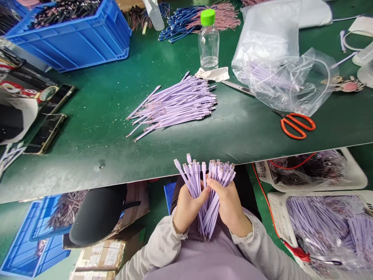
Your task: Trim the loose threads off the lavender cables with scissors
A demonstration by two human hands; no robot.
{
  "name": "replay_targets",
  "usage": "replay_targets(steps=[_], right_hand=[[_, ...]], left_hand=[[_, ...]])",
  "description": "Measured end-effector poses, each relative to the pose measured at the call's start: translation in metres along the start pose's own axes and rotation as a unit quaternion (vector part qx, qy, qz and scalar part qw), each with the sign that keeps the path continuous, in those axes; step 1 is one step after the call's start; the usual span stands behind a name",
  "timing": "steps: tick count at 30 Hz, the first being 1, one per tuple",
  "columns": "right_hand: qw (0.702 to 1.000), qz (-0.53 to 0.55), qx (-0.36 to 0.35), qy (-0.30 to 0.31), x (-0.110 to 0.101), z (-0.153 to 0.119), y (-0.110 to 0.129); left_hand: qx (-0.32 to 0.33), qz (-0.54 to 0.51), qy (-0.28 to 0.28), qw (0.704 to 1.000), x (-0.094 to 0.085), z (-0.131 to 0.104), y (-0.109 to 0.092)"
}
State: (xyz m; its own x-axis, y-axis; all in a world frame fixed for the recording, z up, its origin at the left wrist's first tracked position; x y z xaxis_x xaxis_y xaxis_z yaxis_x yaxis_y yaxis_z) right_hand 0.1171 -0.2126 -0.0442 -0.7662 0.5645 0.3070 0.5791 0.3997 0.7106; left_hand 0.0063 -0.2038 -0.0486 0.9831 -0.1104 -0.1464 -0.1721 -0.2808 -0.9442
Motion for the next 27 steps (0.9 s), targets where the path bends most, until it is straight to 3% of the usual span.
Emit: replay_targets(steps=[4, 15, 19, 24, 27], right_hand=[[1.0, -0.006, -0.003, -0.014, 0.0, 0.0, 0.001], [1.0, -0.004, -0.02, 0.024, 0.001, 0.001, 0.0], [0.998, -0.005, 0.004, 0.057, 0.004, 0.0, 0.0], [1.0, -0.005, 0.014, 0.025, -0.001, 0.0, 0.004], [1.0, -0.015, -0.004, 0.006, -0.006, 0.002, 0.006]], left_hand=[[-0.012, 0.007, -0.009, 1.0, 0.0, 0.0, 0.001], [-0.006, 0.003, -0.004, 1.0, -0.001, 0.001, -0.002], [-0.016, -0.007, -0.008, 1.0, -0.002, 0.002, -0.002], [-0.017, -0.04, 0.038, 0.998, -0.006, 0.0, -0.001], [-0.056, -0.108, 0.061, 0.991, -0.007, -0.002, 0.005]])
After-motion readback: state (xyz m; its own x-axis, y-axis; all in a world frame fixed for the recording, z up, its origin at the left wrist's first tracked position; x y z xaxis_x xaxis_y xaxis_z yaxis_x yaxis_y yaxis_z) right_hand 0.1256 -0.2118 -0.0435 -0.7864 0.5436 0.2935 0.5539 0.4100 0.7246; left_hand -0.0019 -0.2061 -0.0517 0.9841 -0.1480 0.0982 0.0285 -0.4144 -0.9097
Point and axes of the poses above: each hand's wrist, its own z-axis towards the middle knuckle, its own x-axis out of the palm, y = z × x, the point moved 4 cm from there along z, towards the middle knuckle, and after that the axes turned 5 degrees about -y, right-handed, at the moved point
